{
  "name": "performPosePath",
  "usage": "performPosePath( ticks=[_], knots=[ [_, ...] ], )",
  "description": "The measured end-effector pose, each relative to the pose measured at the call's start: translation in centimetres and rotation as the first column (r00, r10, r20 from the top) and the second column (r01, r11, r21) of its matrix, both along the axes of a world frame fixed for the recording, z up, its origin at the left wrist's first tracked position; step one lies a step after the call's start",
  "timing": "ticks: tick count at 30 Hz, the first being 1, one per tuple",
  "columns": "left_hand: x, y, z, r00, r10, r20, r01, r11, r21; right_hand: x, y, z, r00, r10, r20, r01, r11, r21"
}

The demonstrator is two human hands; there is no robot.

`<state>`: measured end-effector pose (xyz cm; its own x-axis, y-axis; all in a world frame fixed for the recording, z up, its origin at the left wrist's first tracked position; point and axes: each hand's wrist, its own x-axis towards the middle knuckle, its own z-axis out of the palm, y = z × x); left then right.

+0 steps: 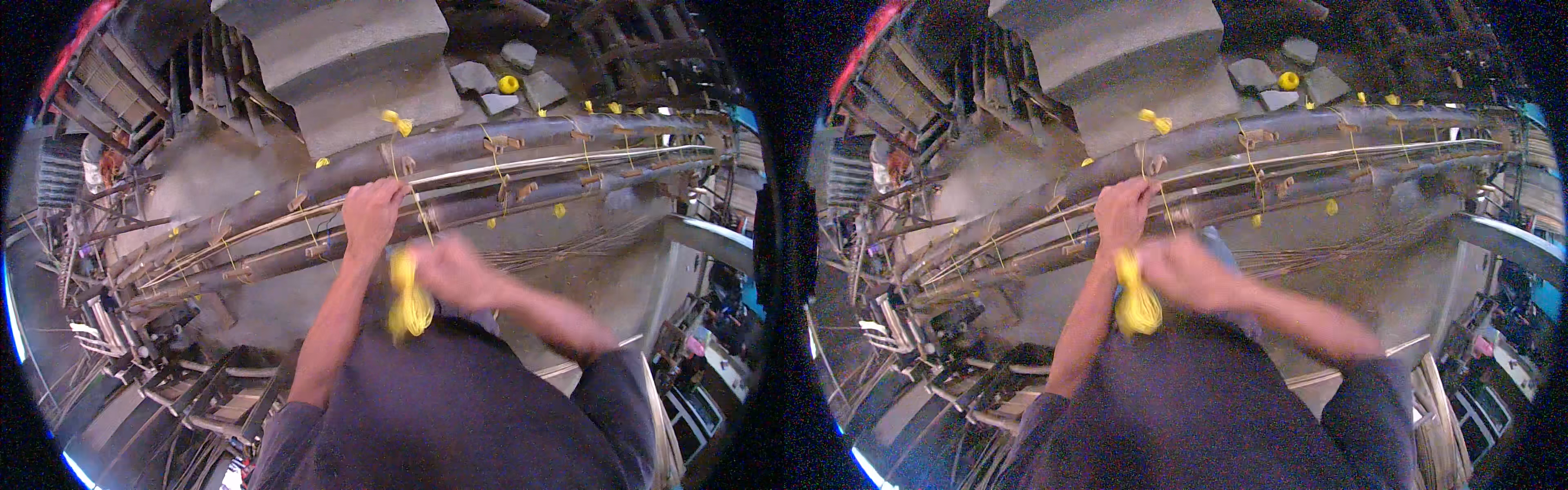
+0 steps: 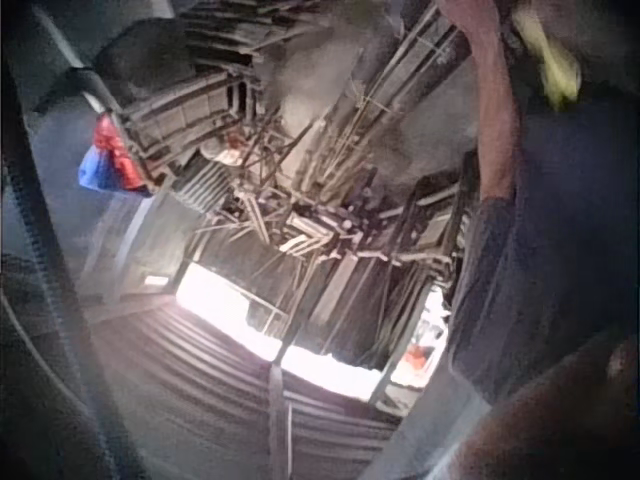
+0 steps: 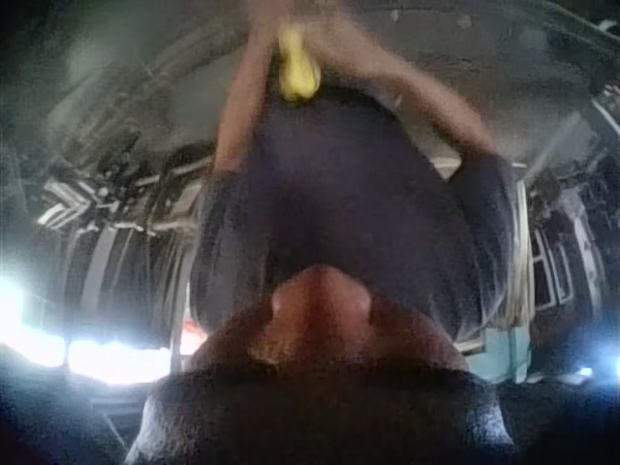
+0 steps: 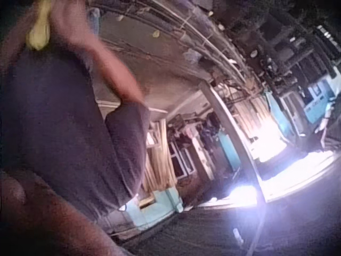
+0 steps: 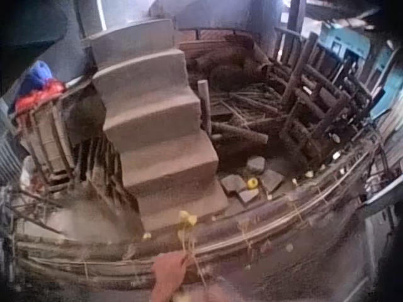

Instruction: The person repeatedly ties yellow string around a bundle of thin bamboo strips secured to a horizontal bamboo frame. The hands wrap and knot the string at multiple points along the bundle, then move to the next section and repeat the process.

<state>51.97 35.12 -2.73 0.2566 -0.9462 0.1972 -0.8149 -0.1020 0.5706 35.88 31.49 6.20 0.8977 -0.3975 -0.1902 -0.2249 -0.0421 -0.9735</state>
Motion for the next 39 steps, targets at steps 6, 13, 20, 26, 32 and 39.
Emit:
performPosePath(
  ticks=[6,13,20,26,32,39],
  knots=[
    [0.1,-4.1,6.4,0.77,0.009,-0.638,0.132,0.976,0.172,0.5,5.3,-10.6,0.953,0.076,-0.293,-0.157,0.952,-0.262],
    [5.1,-13.3,-1.3,0.719,0.194,-0.668,0.237,0.834,0.498,-1.3,4.7,-10.4,0.943,0.129,-0.308,-0.319,0.624,-0.714],
    [20.4,-4.3,3.7,0.984,-0.046,-0.174,0.088,0.967,0.24,6.0,12.3,-9.0,0.959,-0.113,-0.259,0.282,0.431,0.857],
    [18.4,8.1,3.2,0.969,-0.164,-0.186,0.204,0.953,0.225,10.8,10.9,-0.9,0.911,-0.297,-0.287,0.141,0.876,-0.461],
    [13.8,9.3,-4.4,0.924,0.181,-0.336,-0.248,0.954,-0.168,25.4,4.1,8.9,0.902,0.423,-0.084,-0.314,0.51,-0.801],
    [13.4,9.2,-0.4,0.992,-0.122,-0.038,0.116,0.984,-0.135,21.7,-7.9,-17.7,0.665,-0.248,-0.704,-0.405,0.673,-0.619]
  ],
)
